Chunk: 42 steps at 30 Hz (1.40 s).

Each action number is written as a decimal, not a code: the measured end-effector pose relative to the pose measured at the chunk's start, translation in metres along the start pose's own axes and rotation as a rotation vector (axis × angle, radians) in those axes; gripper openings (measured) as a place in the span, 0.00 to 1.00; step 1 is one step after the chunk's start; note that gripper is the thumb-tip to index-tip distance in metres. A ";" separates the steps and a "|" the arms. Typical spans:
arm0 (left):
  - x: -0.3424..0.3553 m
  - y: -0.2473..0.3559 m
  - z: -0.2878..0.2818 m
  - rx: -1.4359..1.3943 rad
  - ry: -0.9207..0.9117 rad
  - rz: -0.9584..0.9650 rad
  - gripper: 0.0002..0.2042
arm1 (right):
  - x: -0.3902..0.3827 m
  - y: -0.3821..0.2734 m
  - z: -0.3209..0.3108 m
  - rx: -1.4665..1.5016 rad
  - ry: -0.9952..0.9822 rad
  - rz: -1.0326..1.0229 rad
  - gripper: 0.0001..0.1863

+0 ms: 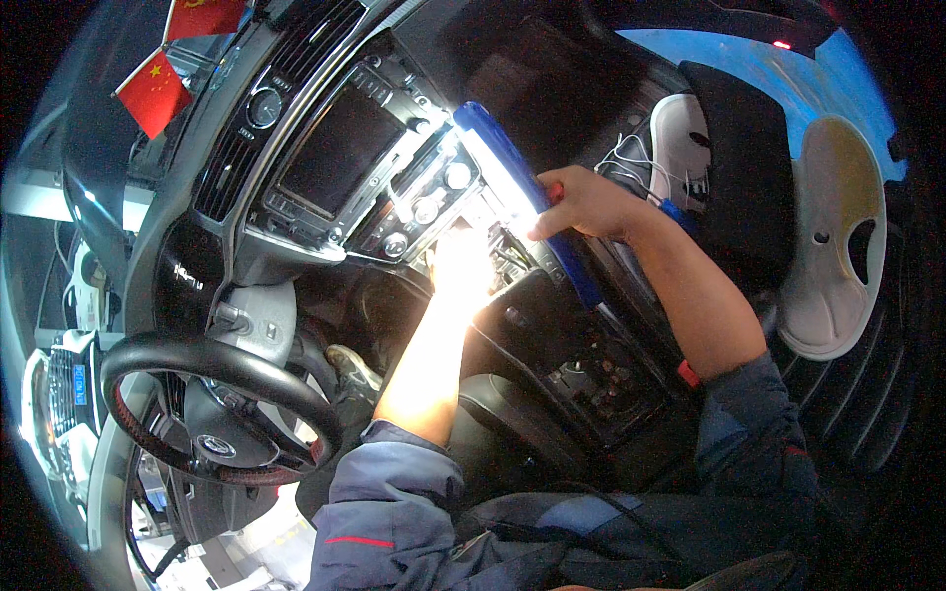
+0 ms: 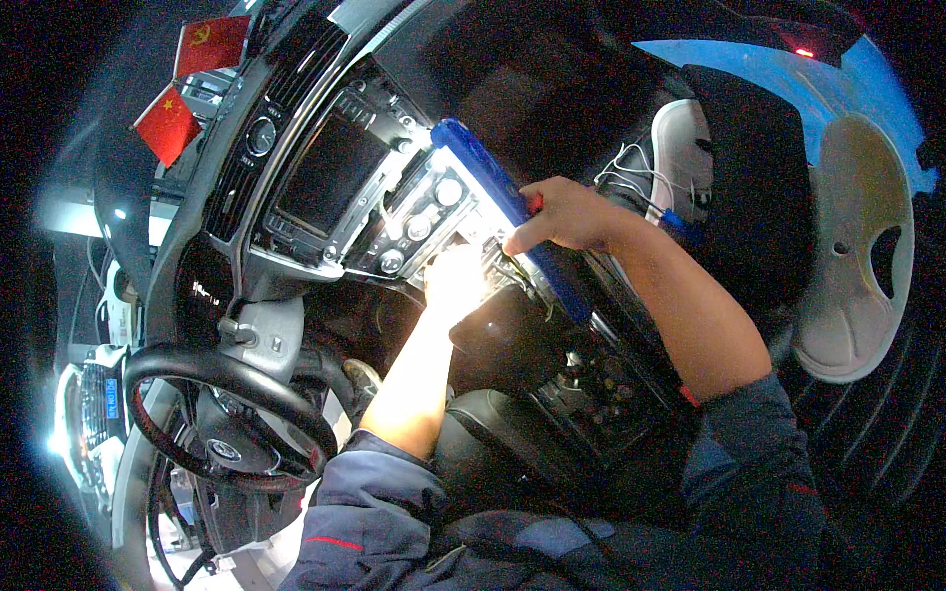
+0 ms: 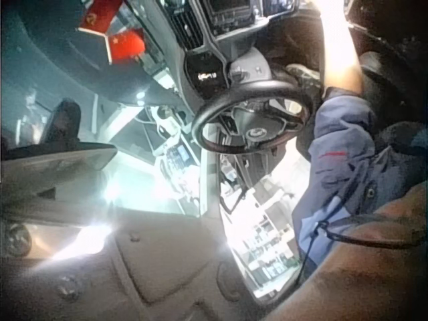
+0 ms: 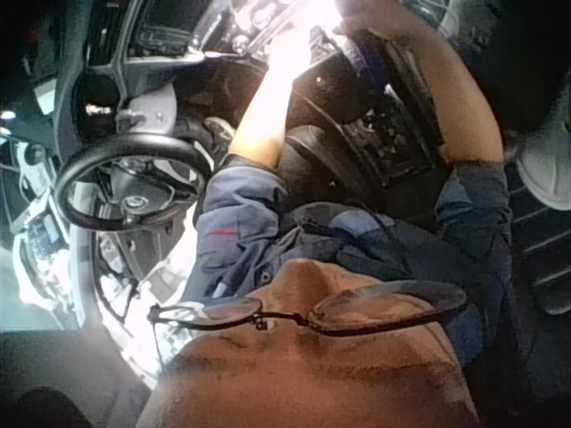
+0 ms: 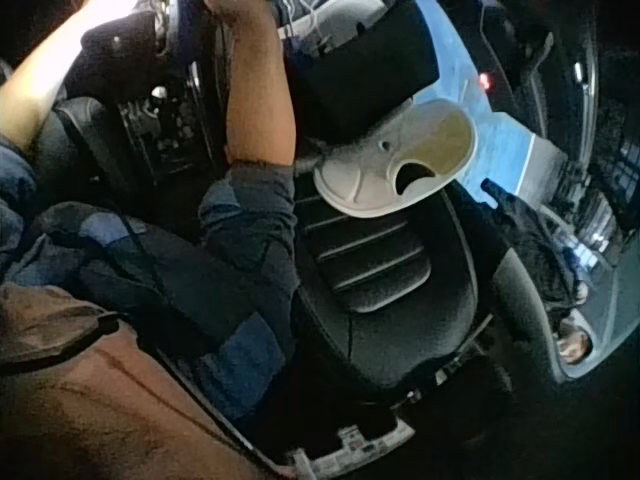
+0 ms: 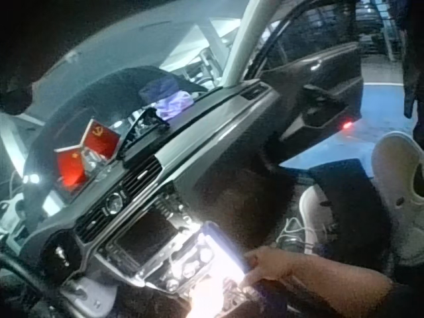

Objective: The person works inside a car, using a portable work light and a red-handled screwdriver to connect wires and secure components in the center console area. They manipulate red and black wires and adjust parts of the dashboard while seated in the driver's seat.

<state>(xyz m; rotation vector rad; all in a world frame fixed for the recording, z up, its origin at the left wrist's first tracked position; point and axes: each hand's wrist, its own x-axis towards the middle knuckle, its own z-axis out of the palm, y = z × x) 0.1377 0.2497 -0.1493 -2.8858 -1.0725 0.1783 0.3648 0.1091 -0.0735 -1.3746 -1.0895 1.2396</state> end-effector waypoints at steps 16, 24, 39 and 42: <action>0.001 -0.004 0.012 -0.021 0.203 0.125 0.11 | 0.002 -0.004 0.003 -0.064 0.010 0.022 0.23; -0.040 0.004 0.001 0.253 0.205 -0.056 0.18 | 0.000 -0.005 0.005 -0.060 -0.022 -0.006 0.23; -0.025 -0.010 -0.012 0.277 0.050 0.105 0.11 | 0.001 -0.005 0.008 -0.004 -0.071 -0.013 0.20; -0.013 -0.016 0.001 0.228 0.175 0.234 0.10 | -0.001 -0.005 0.008 -0.015 -0.062 -0.008 0.20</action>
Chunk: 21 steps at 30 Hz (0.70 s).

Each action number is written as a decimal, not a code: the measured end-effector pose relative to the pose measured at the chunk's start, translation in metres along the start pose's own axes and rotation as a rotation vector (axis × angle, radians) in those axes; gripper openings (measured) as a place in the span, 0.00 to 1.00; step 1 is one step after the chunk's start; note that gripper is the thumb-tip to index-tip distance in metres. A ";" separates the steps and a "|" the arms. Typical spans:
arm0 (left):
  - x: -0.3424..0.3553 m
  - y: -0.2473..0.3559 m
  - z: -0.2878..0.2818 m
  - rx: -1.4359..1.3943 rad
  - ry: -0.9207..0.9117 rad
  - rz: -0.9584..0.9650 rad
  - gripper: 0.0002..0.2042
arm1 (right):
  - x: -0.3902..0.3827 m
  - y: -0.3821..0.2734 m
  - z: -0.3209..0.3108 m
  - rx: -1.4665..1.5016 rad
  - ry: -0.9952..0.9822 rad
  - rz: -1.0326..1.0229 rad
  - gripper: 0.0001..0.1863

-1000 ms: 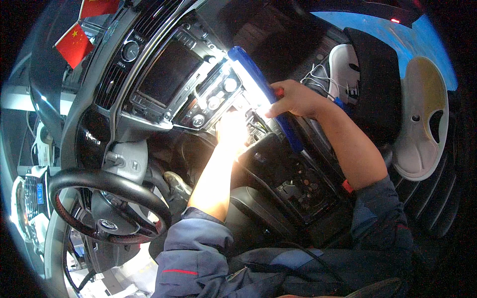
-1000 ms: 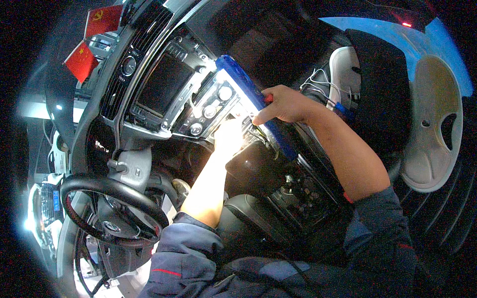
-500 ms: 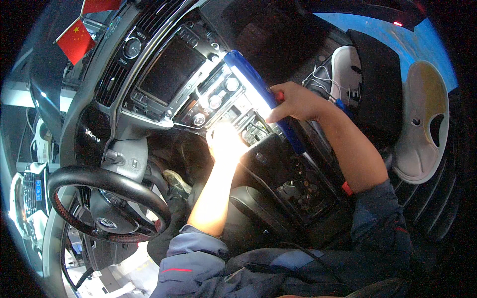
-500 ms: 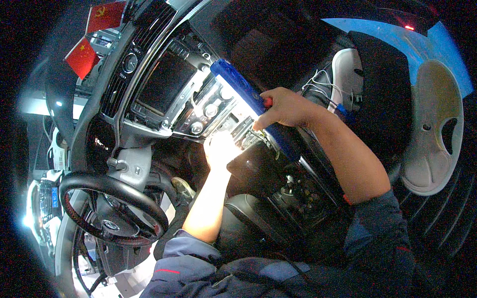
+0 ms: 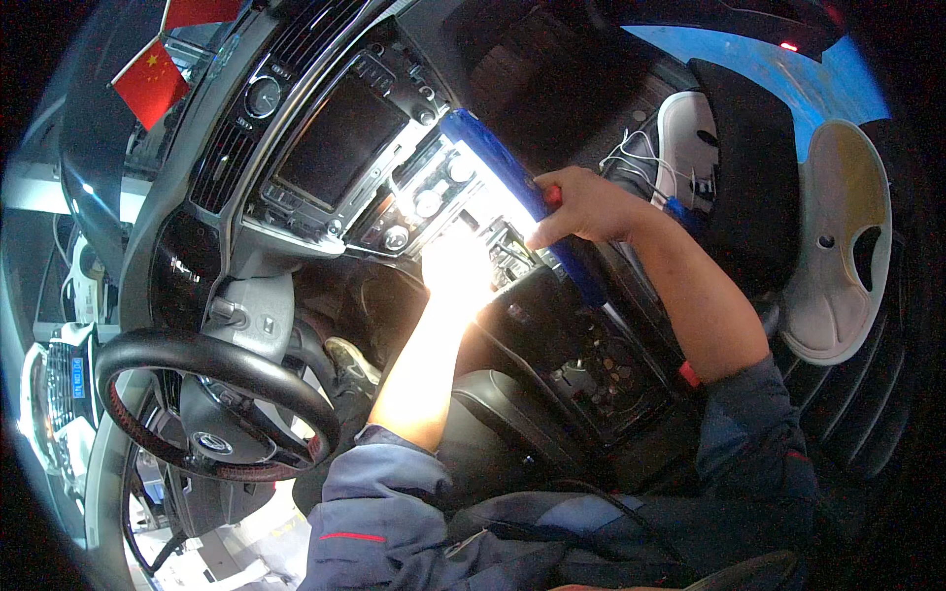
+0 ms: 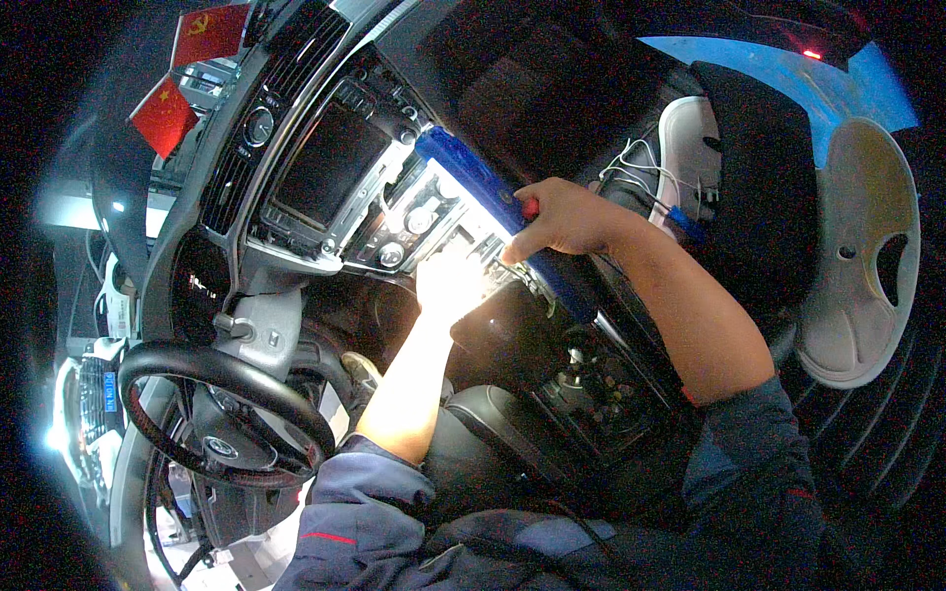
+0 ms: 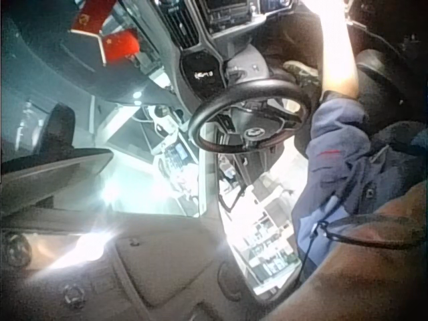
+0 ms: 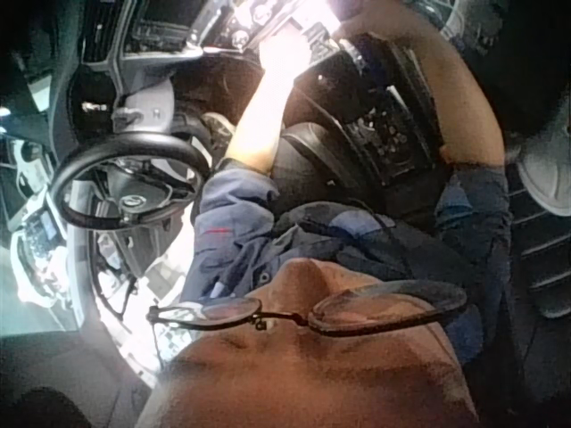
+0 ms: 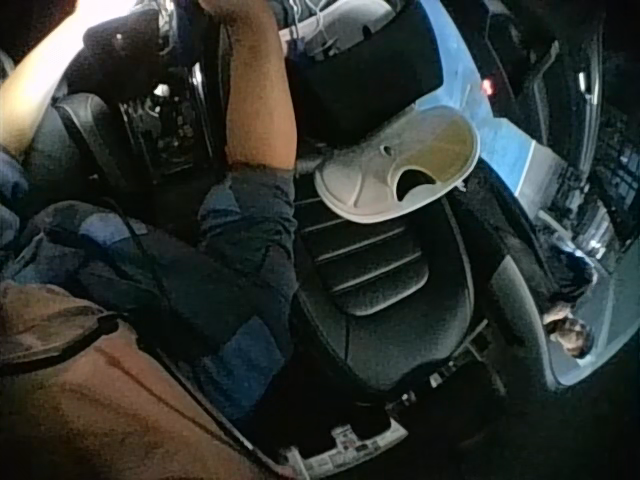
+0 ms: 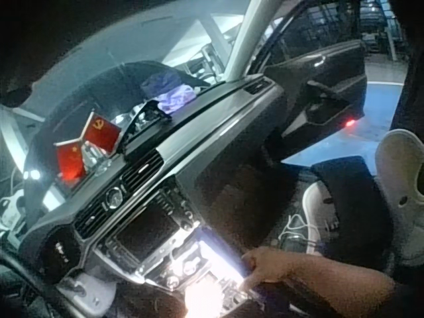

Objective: The person works inside a car, using a portable work light and a red-handled screwdriver to connect wires and secure components in the center console area. They manipulate red and black wires and adjust parts of the dashboard while seated in the driver's seat.

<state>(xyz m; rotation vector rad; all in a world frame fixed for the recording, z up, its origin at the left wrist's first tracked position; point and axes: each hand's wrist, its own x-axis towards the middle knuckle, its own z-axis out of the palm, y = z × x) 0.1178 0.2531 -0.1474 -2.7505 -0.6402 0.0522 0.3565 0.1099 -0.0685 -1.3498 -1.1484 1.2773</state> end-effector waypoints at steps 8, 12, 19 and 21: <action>0.004 -0.009 -0.002 -0.056 0.034 0.134 0.12 | -0.001 0.000 -0.001 -0.014 0.019 -0.028 0.21; 0.007 -0.011 -0.019 -0.060 -0.039 0.140 0.15 | -0.002 0.001 -0.003 -0.046 0.036 -0.032 0.22; -0.002 -0.004 -0.019 -0.147 0.029 -0.005 0.19 | -0.002 0.001 -0.004 -0.067 0.044 -0.033 0.22; -0.001 -0.004 -0.015 -0.298 0.036 -0.093 0.19 | 0.000 0.002 -0.004 -0.105 0.047 -0.034 0.23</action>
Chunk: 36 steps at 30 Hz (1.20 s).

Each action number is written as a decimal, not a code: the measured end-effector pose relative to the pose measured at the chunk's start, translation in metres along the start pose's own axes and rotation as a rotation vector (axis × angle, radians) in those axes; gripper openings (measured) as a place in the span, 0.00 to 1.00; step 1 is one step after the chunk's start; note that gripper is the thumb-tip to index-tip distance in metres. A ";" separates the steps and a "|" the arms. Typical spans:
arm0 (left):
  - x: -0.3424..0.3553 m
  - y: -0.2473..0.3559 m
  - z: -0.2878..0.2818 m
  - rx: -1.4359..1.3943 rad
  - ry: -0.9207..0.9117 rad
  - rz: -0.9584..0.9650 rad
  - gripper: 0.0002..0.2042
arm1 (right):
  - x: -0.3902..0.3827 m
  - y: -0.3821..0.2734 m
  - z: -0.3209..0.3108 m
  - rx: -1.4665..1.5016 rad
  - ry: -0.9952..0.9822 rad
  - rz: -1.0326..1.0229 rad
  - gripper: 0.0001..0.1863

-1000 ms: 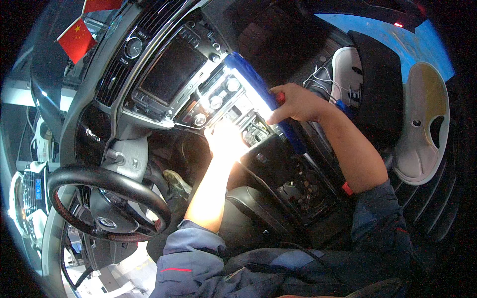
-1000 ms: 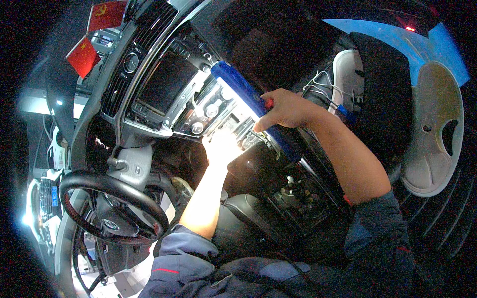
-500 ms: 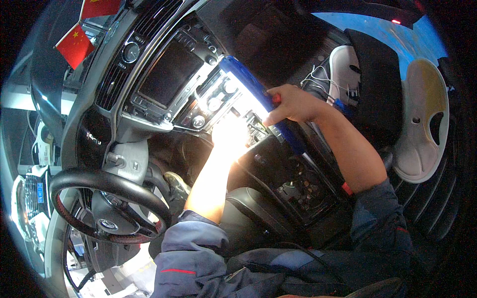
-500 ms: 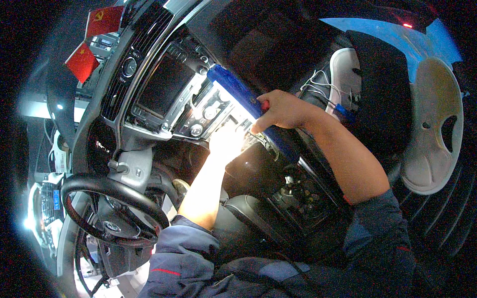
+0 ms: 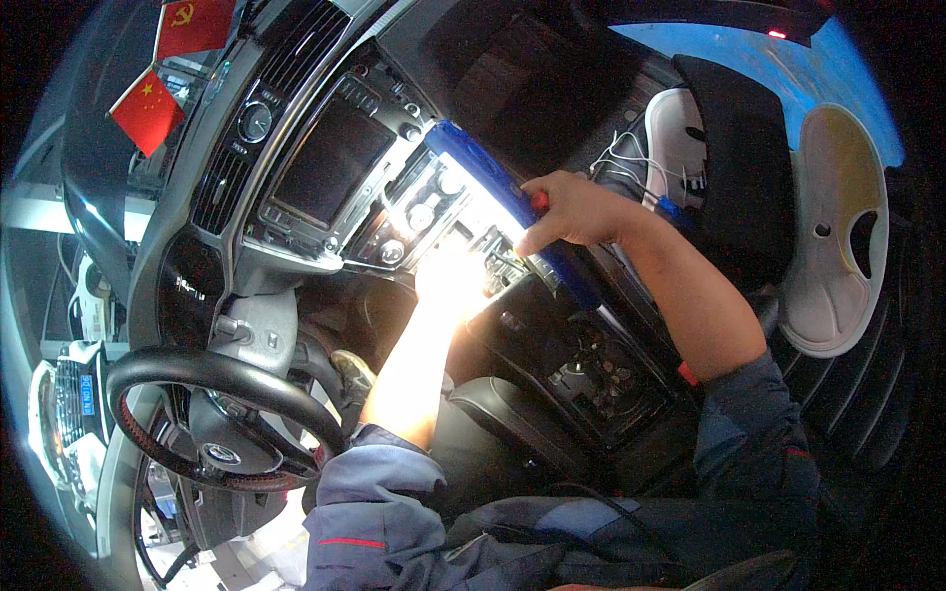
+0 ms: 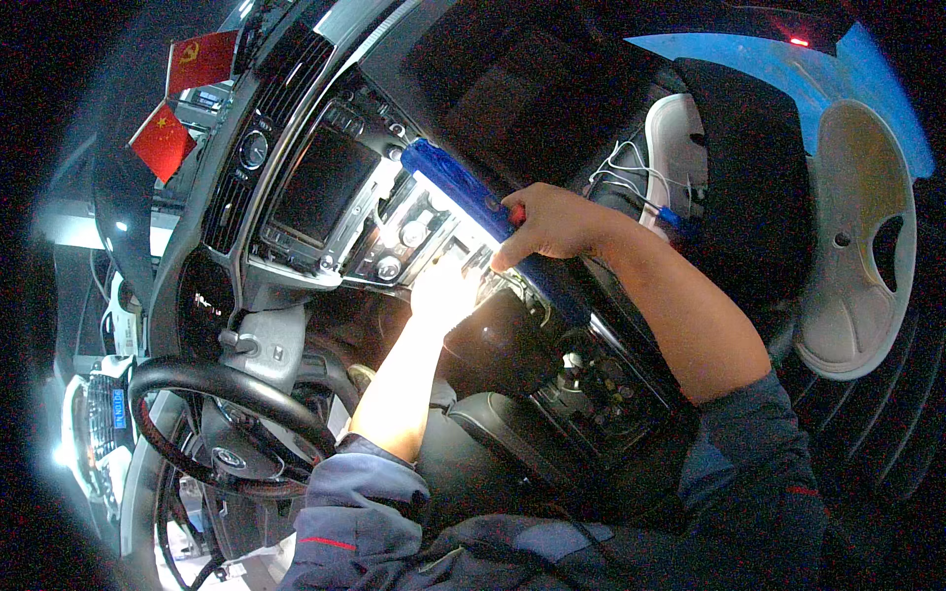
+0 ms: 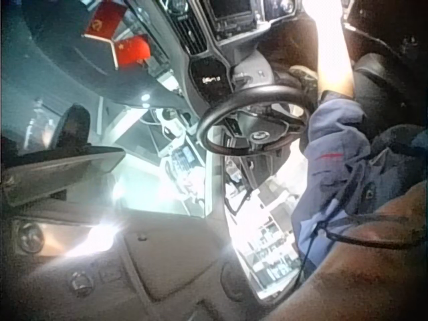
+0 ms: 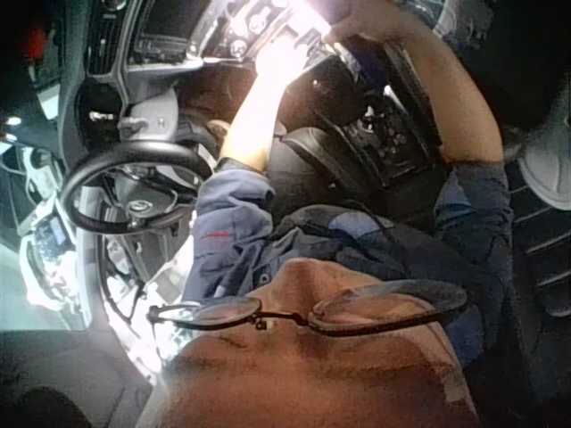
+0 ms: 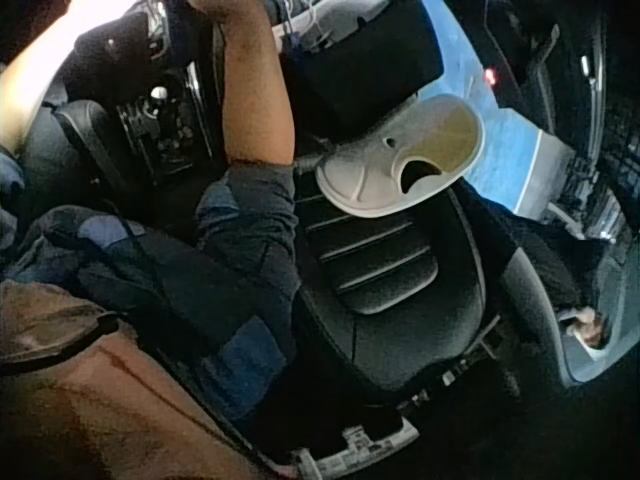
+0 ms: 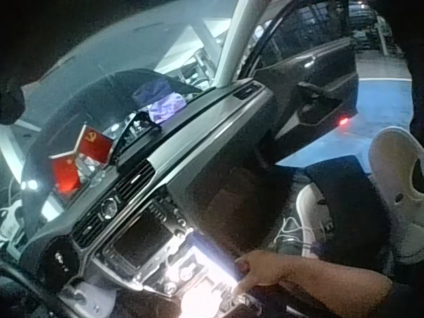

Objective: The person works inside a car, using a portable work light and a red-handled screwdriver to connect wires and secure components in the center console area. They manipulate red and black wires and adjust parts of the dashboard while seated in the driver's seat.

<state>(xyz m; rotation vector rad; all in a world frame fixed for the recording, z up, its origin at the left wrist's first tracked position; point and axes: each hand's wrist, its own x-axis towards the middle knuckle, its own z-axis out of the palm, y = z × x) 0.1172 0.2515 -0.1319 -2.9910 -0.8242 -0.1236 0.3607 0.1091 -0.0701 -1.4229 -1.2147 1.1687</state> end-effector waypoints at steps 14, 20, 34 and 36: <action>-0.132 0.053 -0.106 -0.842 0.392 -0.083 0.20 | -0.057 -0.141 0.033 -0.534 0.181 -0.151 0.30; -0.142 0.107 -0.156 -1.149 0.577 -0.064 0.31 | -0.085 -0.197 0.137 -0.619 0.221 -0.338 0.34; -0.152 -0.015 -0.069 -1.295 0.364 -0.757 0.24 | -0.003 -0.113 0.203 -0.213 0.993 -0.235 0.17; -0.142 -0.021 -0.053 -1.415 0.491 -0.843 0.27 | 0.001 -0.096 0.218 -0.328 0.956 -0.270 0.19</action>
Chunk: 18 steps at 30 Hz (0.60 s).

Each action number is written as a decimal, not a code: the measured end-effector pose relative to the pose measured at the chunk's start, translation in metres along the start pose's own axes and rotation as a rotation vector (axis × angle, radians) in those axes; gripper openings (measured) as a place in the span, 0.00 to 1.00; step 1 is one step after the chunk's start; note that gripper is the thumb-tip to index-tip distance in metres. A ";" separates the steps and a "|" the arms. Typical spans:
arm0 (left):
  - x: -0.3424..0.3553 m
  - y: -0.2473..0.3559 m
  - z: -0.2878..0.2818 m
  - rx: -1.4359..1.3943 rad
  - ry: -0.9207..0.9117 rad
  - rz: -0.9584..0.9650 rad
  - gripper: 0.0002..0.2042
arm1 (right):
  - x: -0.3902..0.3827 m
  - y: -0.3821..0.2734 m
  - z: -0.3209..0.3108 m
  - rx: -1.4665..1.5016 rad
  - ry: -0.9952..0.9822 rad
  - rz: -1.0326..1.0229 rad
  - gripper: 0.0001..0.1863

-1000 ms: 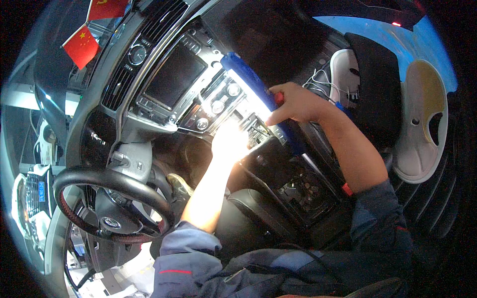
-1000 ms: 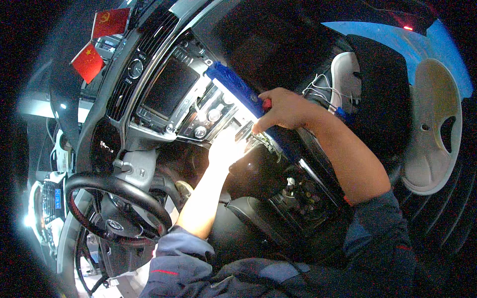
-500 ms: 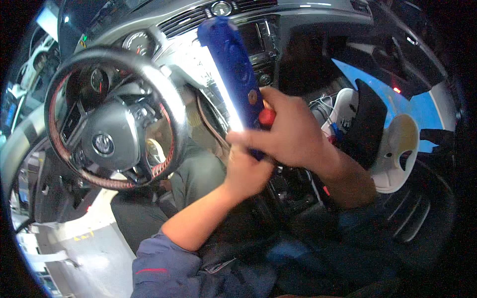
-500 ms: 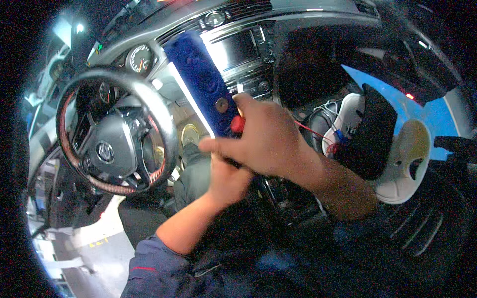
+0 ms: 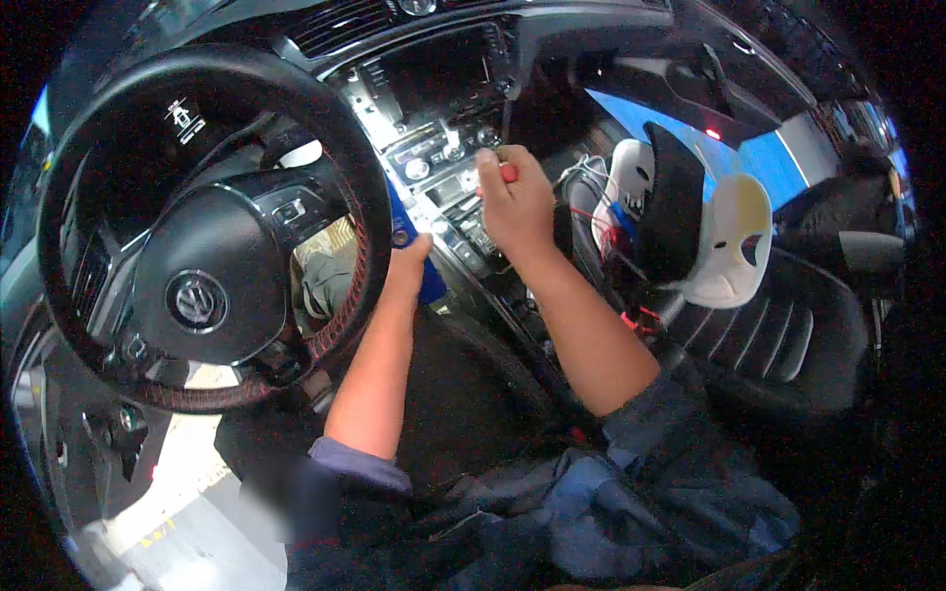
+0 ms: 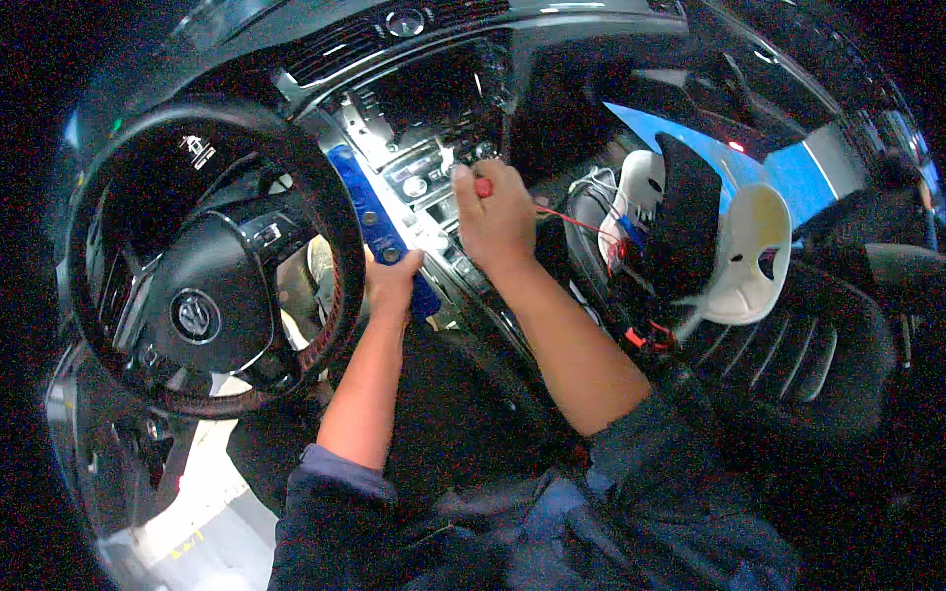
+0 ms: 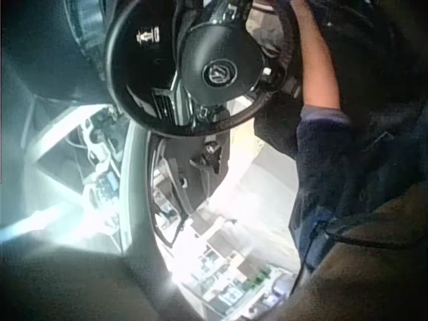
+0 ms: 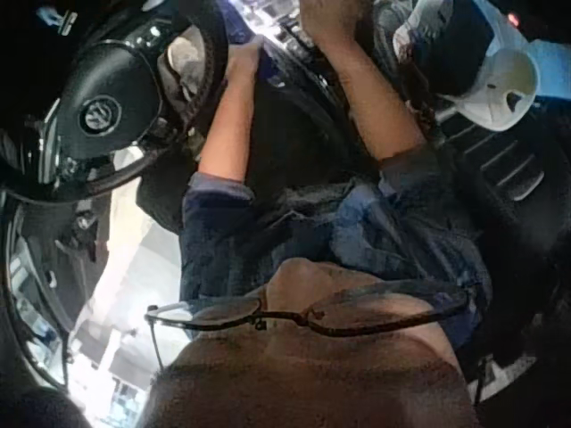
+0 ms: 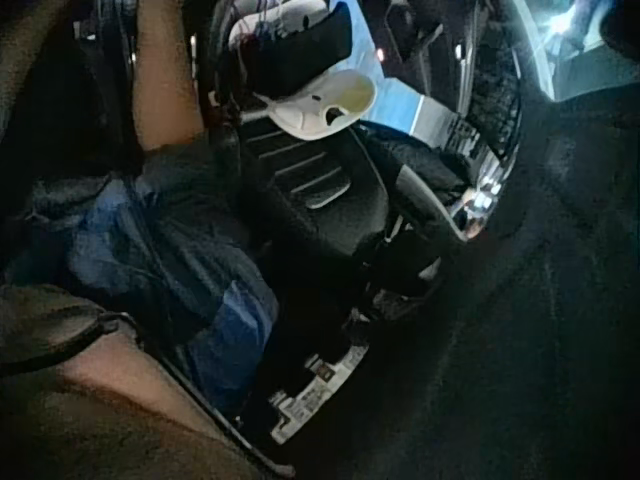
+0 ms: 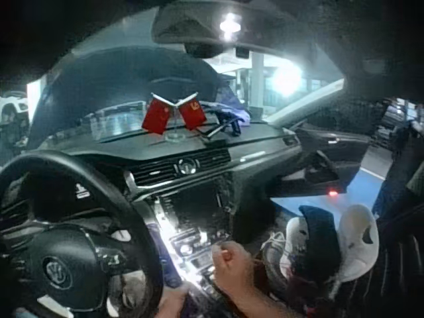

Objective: The person works inside a car, using a portable work light and a red-handled screwdriver to connect wires and secure components in the center console area. They manipulate red and black wires and adjust parts of the dashboard while seated in the driver's seat.

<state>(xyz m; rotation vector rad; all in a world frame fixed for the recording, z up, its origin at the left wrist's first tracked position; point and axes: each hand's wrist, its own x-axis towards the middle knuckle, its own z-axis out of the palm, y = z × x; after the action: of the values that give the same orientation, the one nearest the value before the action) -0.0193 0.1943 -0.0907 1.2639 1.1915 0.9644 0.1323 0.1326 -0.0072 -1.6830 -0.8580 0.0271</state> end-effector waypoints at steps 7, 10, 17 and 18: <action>0.050 -0.058 0.005 0.013 -0.065 0.080 0.29 | -0.027 0.025 0.033 -0.179 0.030 -0.050 0.12; 0.053 -0.062 -0.002 -0.003 -0.205 0.210 0.27 | -0.032 0.049 0.043 -0.157 0.113 -0.046 0.11; 0.045 -0.036 0.002 0.400 -0.427 0.239 0.27 | -0.027 0.091 0.059 -0.066 0.149 0.030 0.07; 0.047 -0.034 0.003 0.404 -0.431 0.273 0.27 | -0.026 0.094 0.062 -0.119 0.171 0.013 0.06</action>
<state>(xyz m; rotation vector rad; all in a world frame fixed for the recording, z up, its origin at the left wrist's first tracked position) -0.0119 0.2367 -0.1300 1.8849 0.9091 0.6050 0.1338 0.1666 -0.1180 -1.7735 -0.7317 -0.1591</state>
